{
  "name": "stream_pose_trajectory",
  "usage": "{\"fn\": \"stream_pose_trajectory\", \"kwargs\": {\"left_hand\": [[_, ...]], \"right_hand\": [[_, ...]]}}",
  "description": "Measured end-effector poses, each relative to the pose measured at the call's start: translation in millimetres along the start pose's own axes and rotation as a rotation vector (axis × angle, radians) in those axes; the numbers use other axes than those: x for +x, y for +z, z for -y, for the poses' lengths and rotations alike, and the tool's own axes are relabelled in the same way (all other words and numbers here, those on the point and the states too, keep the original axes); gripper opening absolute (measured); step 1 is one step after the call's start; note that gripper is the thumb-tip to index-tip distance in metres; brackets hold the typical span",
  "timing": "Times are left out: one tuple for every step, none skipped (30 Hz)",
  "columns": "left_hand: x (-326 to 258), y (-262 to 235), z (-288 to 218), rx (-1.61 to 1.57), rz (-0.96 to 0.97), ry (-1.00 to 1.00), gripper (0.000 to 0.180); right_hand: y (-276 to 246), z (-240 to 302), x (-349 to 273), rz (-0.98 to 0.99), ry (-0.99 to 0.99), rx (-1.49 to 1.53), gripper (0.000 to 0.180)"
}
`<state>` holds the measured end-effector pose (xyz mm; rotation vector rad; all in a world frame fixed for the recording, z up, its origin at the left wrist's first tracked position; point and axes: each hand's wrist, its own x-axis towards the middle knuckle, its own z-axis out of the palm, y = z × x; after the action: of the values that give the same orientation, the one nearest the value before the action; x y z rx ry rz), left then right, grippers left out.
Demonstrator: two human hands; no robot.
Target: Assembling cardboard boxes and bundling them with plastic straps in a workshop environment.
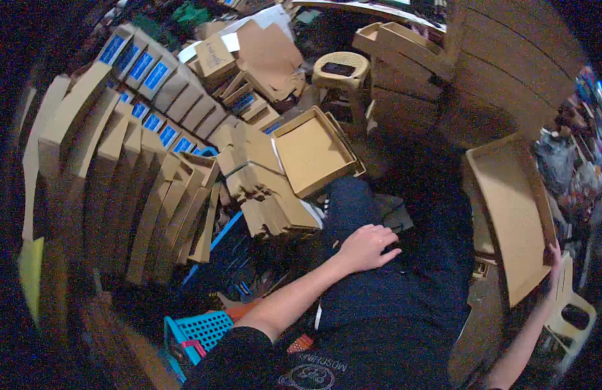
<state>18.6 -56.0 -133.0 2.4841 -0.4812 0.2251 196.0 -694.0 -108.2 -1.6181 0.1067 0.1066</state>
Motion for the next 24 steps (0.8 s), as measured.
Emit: {"fn": "stream_pose_trajectory", "kwargs": {"left_hand": [[-1.2,-0.7,0.2,-0.021,-0.007,0.004,0.028],[-2.0,-1.7,0.1,-0.043,-0.014,0.010,0.028],[-2.9,-2.1,0.3,0.001,0.020,-0.004,0.028],[-2.9,1.9,-1.4,-0.006,0.013,-0.003,0.028],[-5.7,5.9,0.8,-0.039,-0.012,-0.013,0.028],[-5.1,9.2,3.2,-0.074,-0.039,-0.015,0.029],[-1.6,11.7,3.9,-0.078,-0.047,-0.011,0.029],[-2.6,13.3,7.7,-0.069,-0.017,-0.011,0.029],[-1.6,14.0,7.4,-0.068,0.012,0.004,0.029],[-6.8,11.0,5.9,-0.064,0.006,-0.008,0.029],[-12.5,7.0,1.4,-0.035,-0.015,-0.055,0.030],[-14.6,4.8,-3.4,-0.007,-0.034,-0.091,0.030],[-5.7,6.1,-0.5,-0.064,0.052,-0.068,0.032],[3.6,6.9,0.9,-0.127,0.132,-0.037,0.035],[6.1,5.9,-1.1,-0.097,0.110,-0.017,0.034],[6.9,1.3,-2.4,-0.065,0.087,0.003,0.034],[6.9,-3.4,-6.1,-0.070,0.066,-0.017,0.033],[5.7,-8.0,-7.4,-0.033,0.085,-0.026,0.033],[7.7,-9.4,-8.0,-0.036,0.077,-0.015,0.033],[4.4,-10.3,-6.6,-0.040,0.069,-0.017,0.033],[4.8,-10.6,-6.8,-0.035,0.067,-0.026,0.033],[9.0,-10.8,-8.5,-0.030,0.069,-0.022,0.034],[9.2,-12.7,-8.3,0.017,0.123,-0.034,0.035],[5.6,-12.6,-5.6,0.010,0.073,-0.014,0.034]], "right_hand": [[31.5,14.3,-8.8,0.063,0.015,0.026,0.054],[68.7,27.8,-22.3,0.124,0.031,0.051,0.053],[125.9,47.4,-38.6,0.105,0.129,0.137,0.051],[142.5,42.9,-36.6,0.126,0.125,0.073,0.046],[193.0,50.8,-47.8,0.157,0.199,0.113,0.053],[226.4,46.5,-49.3,0.153,0.210,0.148,0.052],[235.4,25.3,-35.1,0.182,0.272,0.200,0.053],[298.4,43.0,-47.3,0.155,0.335,0.243,0.054],[324.4,33.7,-37.4,0.177,0.380,0.302,0.054],[365.8,38.1,-35.0,0.335,0.381,0.295,0.051],[414.1,68.4,-52.0,0.359,0.385,0.124,0.050],[442.2,65.0,-46.8,0.436,0.361,0.147,0.049],[469.0,79.7,-53.4,0.501,0.362,0.150,0.048],[484.9,67.8,-40.3,0.581,0.316,0.139,0.046],[505.7,66.2,-35.7,0.580,0.295,0.080,0.046],[528.4,62.7,-34.4,0.552,0.298,0.084,0.047],[548.0,56.7,-29.0,0.590,0.307,0.111,0.049],[570.3,63.0,-34.2,0.577,0.341,0.137,0.049],[584.3,44.5,-17.4,0.633,0.336,0.174,0.050],[603.6,45.8,-19.7,0.633,0.343,0.160,0.050],[616.3,45.9,-22.7,0.619,0.302,0.177,0.049],[624.6,30.8,-7.0,0.659,0.288,0.171,0.050],[631.7,26.1,-1.7,0.681,0.298,0.164,0.054],[640.4,27.2,-2.8,0.692,0.300,0.145,0.058]]}}
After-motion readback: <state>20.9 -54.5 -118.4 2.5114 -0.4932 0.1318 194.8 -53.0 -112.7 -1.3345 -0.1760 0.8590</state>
